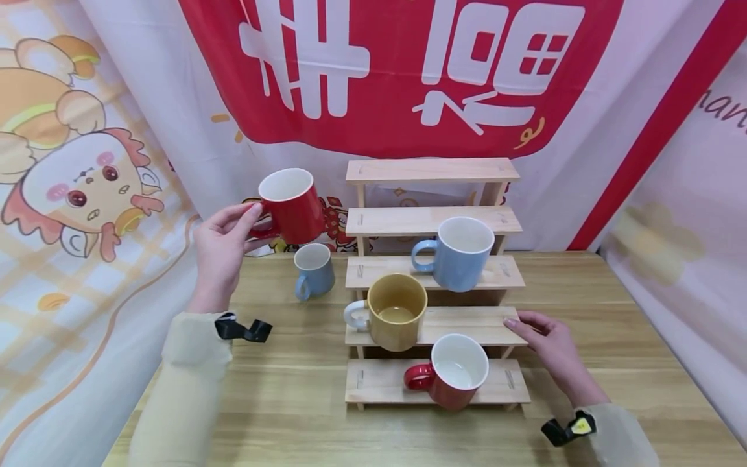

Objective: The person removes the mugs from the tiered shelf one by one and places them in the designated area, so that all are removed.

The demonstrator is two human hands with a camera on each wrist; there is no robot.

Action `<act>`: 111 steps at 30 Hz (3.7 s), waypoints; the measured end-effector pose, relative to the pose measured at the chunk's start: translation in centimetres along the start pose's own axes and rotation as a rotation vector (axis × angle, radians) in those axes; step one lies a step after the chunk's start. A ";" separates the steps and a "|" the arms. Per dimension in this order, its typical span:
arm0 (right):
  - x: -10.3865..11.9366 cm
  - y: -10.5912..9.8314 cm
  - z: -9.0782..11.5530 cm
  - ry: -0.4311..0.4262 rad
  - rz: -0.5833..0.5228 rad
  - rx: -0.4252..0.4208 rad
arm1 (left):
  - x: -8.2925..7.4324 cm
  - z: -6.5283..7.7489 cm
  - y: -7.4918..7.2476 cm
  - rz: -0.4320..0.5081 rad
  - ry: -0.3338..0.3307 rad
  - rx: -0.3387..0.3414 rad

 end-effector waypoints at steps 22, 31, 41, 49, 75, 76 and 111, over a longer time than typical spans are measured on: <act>-0.1 -0.1 -0.1 0.029 0.015 0.007 | 3.8 4.2 -7.9 0.017 -0.139 -0.280; 0.1 0.1 -0.1 0.033 0.020 0.011 | 6.6 4.8 -9.5 0.057 -0.117 -0.351; -0.1 0.1 -0.2 0.008 -0.009 0.000 | 10.0 5.9 -10.7 0.069 -0.157 -0.427; 0.0 0.1 -0.1 0.020 -0.019 -0.005 | 12.9 6.5 -11.3 0.041 -0.135 -0.444; -0.2 0.2 -0.2 0.013 -0.021 -0.005 | 19.9 6.2 -10.5 -0.003 -0.278 -0.538; -0.2 0.2 -0.2 0.010 -0.027 -0.004 | 20.0 6.2 -10.5 -0.005 -0.275 -0.542; 0.0 0.3 -0.3 -0.008 -0.005 -0.006 | 17.9 6.7 -11.0 -0.106 -0.256 -0.498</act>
Point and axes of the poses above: each hand's wrist, its own z-axis away from the middle knuckle, its own y-axis out of the palm, x = y × z, the point moved 8 cm from there along -z, towards the middle knuckle, and after that the axes turned 10 degrees about x, right-handed, at the moved point
